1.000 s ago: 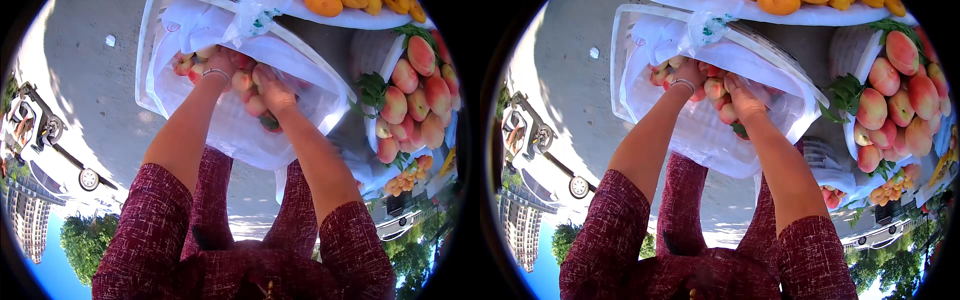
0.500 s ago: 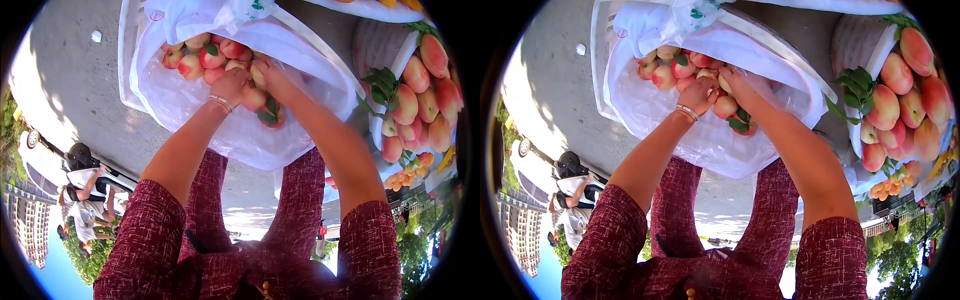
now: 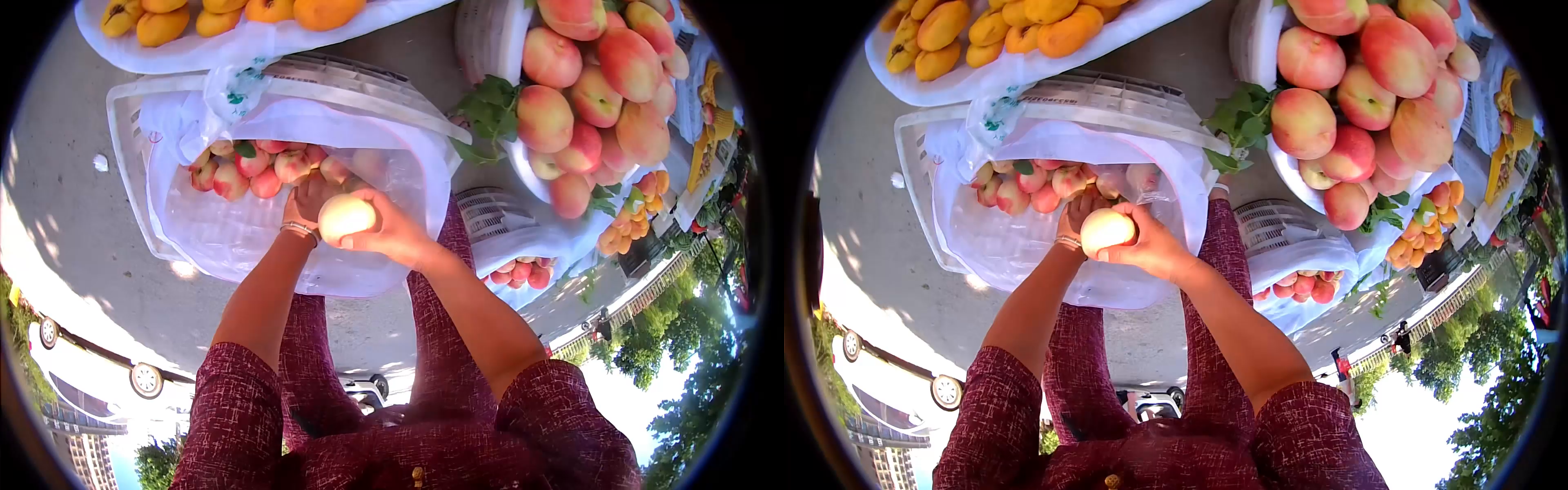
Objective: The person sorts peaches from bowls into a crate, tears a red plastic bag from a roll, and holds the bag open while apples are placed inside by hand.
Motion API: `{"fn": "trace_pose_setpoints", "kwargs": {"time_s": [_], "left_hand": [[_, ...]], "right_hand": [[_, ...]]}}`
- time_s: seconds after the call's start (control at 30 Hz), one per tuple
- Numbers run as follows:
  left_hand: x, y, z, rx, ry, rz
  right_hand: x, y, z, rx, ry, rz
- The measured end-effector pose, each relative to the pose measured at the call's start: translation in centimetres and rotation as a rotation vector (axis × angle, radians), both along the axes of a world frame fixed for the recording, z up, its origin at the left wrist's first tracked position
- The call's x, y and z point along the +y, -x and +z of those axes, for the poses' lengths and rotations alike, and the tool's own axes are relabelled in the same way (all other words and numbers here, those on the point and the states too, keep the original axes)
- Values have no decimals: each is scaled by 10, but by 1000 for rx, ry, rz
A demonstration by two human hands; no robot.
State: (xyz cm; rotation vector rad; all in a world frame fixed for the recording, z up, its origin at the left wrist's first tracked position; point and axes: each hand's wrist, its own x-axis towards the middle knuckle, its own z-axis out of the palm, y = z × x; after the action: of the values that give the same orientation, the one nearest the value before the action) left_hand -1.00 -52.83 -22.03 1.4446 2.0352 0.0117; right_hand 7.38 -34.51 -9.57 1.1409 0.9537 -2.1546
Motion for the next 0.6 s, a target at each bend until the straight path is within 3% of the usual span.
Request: {"fn": "trace_pose_setpoints", "kwargs": {"time_s": [0.1, 0.13, 0.17, 0.3, 0.43, 0.5, 0.6], "left_hand": [[-9, 19, 38, -279, 353, 256], [9, 31, 73, -255, 454, 427], [9, 35, 92, -296, 443, 524], [16, 57, 164, -267, 135, 500], [109, 66, 237, -533, -67, 717], [181, 70, 262, -622, -182, 693], [304, 74, 296, -519, -380, 423]], "right_hand": [[28, -14, 52, 68, 56, -121], [37, -21, 66, 105, 107, -247], [55, -27, 82, 157, 97, -276], [150, -43, 165, 150, -63, -616], [253, -57, 208, 145, -529, -882], [305, -63, 201, 206, -837, -862], [368, -64, 185, 38, -1250, -697]]}}
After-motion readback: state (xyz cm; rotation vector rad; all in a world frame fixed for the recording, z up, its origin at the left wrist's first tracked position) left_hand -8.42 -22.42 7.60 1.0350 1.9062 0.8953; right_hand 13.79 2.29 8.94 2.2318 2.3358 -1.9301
